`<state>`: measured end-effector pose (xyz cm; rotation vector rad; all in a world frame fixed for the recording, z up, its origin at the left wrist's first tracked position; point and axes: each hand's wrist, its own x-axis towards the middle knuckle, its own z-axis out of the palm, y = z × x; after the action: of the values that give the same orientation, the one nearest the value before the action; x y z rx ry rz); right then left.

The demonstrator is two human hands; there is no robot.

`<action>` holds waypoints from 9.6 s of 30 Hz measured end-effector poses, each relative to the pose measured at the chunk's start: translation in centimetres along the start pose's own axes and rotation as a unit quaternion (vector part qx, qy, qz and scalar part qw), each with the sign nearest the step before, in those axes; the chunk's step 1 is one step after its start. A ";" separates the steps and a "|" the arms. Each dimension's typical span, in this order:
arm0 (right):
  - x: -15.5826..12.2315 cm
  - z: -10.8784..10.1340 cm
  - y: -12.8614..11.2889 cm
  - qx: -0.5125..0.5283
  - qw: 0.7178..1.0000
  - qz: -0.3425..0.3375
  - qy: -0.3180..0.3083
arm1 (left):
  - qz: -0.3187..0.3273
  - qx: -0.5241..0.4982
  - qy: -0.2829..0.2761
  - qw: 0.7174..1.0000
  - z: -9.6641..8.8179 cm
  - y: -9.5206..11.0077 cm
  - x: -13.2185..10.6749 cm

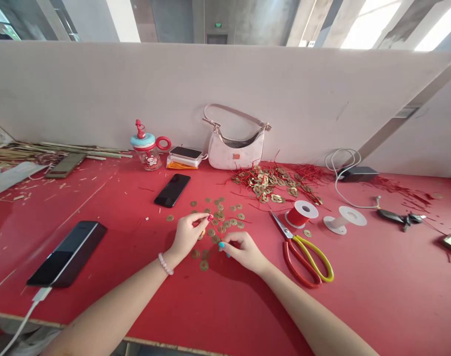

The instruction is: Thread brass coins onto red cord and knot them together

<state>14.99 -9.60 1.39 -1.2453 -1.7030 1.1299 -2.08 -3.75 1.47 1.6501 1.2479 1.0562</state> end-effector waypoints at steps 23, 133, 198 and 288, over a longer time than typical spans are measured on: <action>0.3 1.1 0.4 -0.061 0.995 -0.010 0.073 | 0.171 0.057 -0.050 0.982 0.5 -0.1 -0.9; -0.3 0.2 0.6 -0.186 0.964 -0.129 0.137 | -0.140 -0.323 -0.117 0.929 0.3 -0.5 0.3; 0.3 0.1 0.9 -0.191 0.939 -0.196 0.207 | 0.000 -0.140 -0.235 0.962 0.3 0.1 -0.5; 0.6 0.3 0.8 0.047 0.983 -0.012 0.178 | 0.073 -0.067 -0.185 0.978 0.6 0.7 -1.1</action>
<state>14.83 -9.00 0.57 -1.2774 -1.3784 0.8978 -1.53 -4.99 1.76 1.7561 0.8065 0.8467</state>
